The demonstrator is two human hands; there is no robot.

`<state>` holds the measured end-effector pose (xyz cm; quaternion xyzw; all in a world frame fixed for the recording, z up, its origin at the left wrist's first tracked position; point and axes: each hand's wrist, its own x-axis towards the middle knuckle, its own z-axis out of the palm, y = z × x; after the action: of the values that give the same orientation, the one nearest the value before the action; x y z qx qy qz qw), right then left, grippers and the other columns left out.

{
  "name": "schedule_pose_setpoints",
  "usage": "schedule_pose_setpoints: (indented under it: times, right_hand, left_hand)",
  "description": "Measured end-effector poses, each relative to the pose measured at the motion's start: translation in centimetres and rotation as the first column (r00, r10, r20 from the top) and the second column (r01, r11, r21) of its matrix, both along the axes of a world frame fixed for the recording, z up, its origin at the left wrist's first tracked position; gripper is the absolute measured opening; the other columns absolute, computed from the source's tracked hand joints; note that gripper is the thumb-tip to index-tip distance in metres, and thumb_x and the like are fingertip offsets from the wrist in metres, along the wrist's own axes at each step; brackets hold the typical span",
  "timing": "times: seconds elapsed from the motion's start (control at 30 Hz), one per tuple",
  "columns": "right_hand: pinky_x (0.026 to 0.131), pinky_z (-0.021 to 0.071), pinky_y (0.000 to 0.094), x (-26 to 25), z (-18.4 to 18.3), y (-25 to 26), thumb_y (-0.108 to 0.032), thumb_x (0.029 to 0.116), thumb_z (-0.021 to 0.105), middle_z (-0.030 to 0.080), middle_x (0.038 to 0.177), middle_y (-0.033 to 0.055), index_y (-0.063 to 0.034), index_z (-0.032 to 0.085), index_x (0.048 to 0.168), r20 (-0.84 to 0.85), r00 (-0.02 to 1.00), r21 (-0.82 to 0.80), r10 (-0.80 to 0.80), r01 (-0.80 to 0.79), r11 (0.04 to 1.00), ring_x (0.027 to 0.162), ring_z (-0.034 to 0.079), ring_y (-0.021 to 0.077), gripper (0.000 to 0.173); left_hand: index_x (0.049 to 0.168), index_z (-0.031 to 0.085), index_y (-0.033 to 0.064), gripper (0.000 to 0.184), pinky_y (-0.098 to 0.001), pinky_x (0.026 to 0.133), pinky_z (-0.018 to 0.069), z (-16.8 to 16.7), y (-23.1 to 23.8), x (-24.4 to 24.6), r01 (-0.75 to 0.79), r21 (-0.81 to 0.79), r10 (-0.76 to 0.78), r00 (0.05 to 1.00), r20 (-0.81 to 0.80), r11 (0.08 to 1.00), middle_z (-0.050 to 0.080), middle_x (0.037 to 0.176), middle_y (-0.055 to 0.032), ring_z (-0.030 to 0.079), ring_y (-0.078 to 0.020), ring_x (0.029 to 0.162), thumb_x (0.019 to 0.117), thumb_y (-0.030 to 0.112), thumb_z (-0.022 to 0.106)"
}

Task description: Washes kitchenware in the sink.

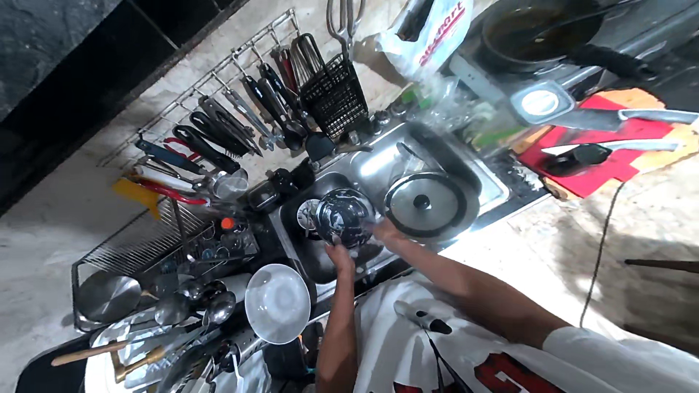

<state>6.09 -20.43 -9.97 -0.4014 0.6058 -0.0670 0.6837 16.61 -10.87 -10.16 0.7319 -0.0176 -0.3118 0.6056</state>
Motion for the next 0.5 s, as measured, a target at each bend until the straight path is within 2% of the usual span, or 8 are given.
schedule_pose_setpoints:
  times: [0.03, 0.1, 0.13, 0.17, 0.23, 0.3, 0.4, 0.5]
  right_hand:
    - [0.091, 0.0586, 0.05, 0.7, 0.0, 1.3, -0.027, 0.0921, 0.077, 0.066, 0.122, 0.0217, 0.002, 0.056, 0.136, 0.07, 0.994, 0.091, -0.083, 0.077, 0.993, 0.104, 0.068, 0.0315, 0.056]
    - [0.081, 0.0582, 0.0423, 1.8, -0.2, 2.9, -0.023, 0.0932, 0.076, 0.066, 0.114, 0.0177, 0.0007, 0.054, 0.136, 0.146, 0.969, 0.246, -0.201, 0.161, 0.956, 0.092, 0.067, 0.0251, 0.054]
    - [0.078, 0.0578, 0.0399, 1.8, -0.1, 3.0, -0.023, 0.0934, 0.076, 0.066, 0.112, 0.0163, 0.0002, 0.054, 0.136, 0.152, 0.966, 0.275, -0.209, 0.162, 0.948, 0.088, 0.066, 0.023, 0.053]
    - [0.078, 0.058, 0.0391, 1.5, 0.0, 2.7, -0.023, 0.0929, 0.076, 0.067, 0.111, 0.0157, 0.0001, 0.054, 0.136, 0.147, 0.972, 0.256, -0.183, 0.141, 0.956, 0.088, 0.067, 0.022, 0.053]
    - [0.095, 0.057, 0.0444, 0.3, 0.3, 0.8, -0.025, 0.0921, 0.078, 0.067, 0.124, 0.0184, 0.0008, 0.056, 0.137, 0.107, 0.994, 0.077, -0.033, 0.025, 0.997, 0.108, 0.068, 0.0259, 0.056]
    - [0.107, 0.0494, 0.0521, -0.9, 0.3, -2.2, -0.033, 0.0923, 0.078, 0.064, 0.13, 0.0241, 0.0031, 0.06, 0.133, -0.049, 0.98, -0.171, 0.195, -0.201, 0.965, 0.122, 0.062, 0.0342, 0.057]
    - [0.103, 0.0485, 0.0626, -1.6, 0.5, -5.5, -0.044, 0.097, 0.07, 0.068, 0.12, 0.0266, 0.0003, 0.067, 0.124, -0.302, 0.856, -0.362, 0.419, -0.51, 0.78, 0.117, 0.064, 0.0428, 0.052]
    - [0.093, 0.0531, 0.0637, -1.0, 1.6, -6.6, -0.034, 0.0994, 0.068, 0.071, 0.11, 0.0244, -0.0024, 0.069, 0.12, -0.398, 0.807, -0.51, 0.436, -0.59, 0.626, 0.106, 0.068, 0.043, 0.038]
  left_hand:
    - [0.142, 0.046, -0.0056, 0.039, -0.0445, 0.102, 0.0514, 0.2, -0.4, -1.1, -0.059, 0.002, 0.059, 0.998, -0.005, 0.998, 0.059, 0.132, -0.0252, 0.061, -0.0278, 0.116, 0.1092, 0.015, 0.048]
    - [0.133, 0.052, -0.0031, 0.032, -0.0428, 0.078, 0.0578, -0.1, -1.2, -2.4, -0.147, 0.026, 0.146, 0.988, 0.041, 0.989, 0.064, 0.111, -0.0214, 0.066, -0.0247, 0.09, 0.109, 0.017, 0.049]
    - [0.129, 0.054, -0.0033, 0.029, -0.0423, 0.072, 0.058, -0.4, -1.2, -2.5, -0.147, 0.048, 0.143, 0.987, 0.073, 0.988, 0.065, 0.104, -0.0205, 0.066, -0.0241, 0.083, 0.1087, 0.017, 0.05]
    - [0.129, 0.056, -0.005, 0.029, -0.0434, 0.08, 0.0582, -0.4, -0.9, -2.2, -0.11, 0.068, 0.103, 0.989, 0.103, 0.992, 0.066, 0.108, -0.0219, 0.067, -0.0256, 0.09, 0.1079, 0.015, 0.051]
    - [0.13, 0.056, -0.0086, 0.032, -0.0438, 0.099, 0.0527, 0.2, 0.1, -1.0, 0.006, 0.161, -0.04, 0.977, 0.21, 0.987, 0.066, 0.118, -0.0245, 0.065, -0.0286, 0.109, 0.1062, 0.013, 0.054]
    - [0.134, 0.055, -0.0083, 0.037, -0.0462, 0.106, 0.0489, 1.4, 1.3, 0.7, 0.164, 0.325, -0.27, 0.91, 0.314, 0.931, 0.066, 0.123, -0.0257, 0.064, -0.0322, 0.117, 0.1064, 0.016, 0.055]
    - [0.148, 0.045, -0.0066, 0.047, -0.051, 0.105, 0.0504, 3.8, 2.7, 2.6, 0.359, 0.535, -0.596, 0.711, 0.373, 0.764, 0.066, 0.124, -0.0285, 0.066, -0.038, 0.117, 0.1074, 0.018, 0.05]
    - [0.151, 0.043, -0.0036, 0.048, -0.0514, 0.102, 0.053, 7.5, 1.6, 3.6, 0.436, 0.673, -0.768, 0.553, 0.323, 0.598, 0.068, 0.121, -0.0269, 0.068, -0.0378, 0.112, 0.1052, 0.011, 0.051]
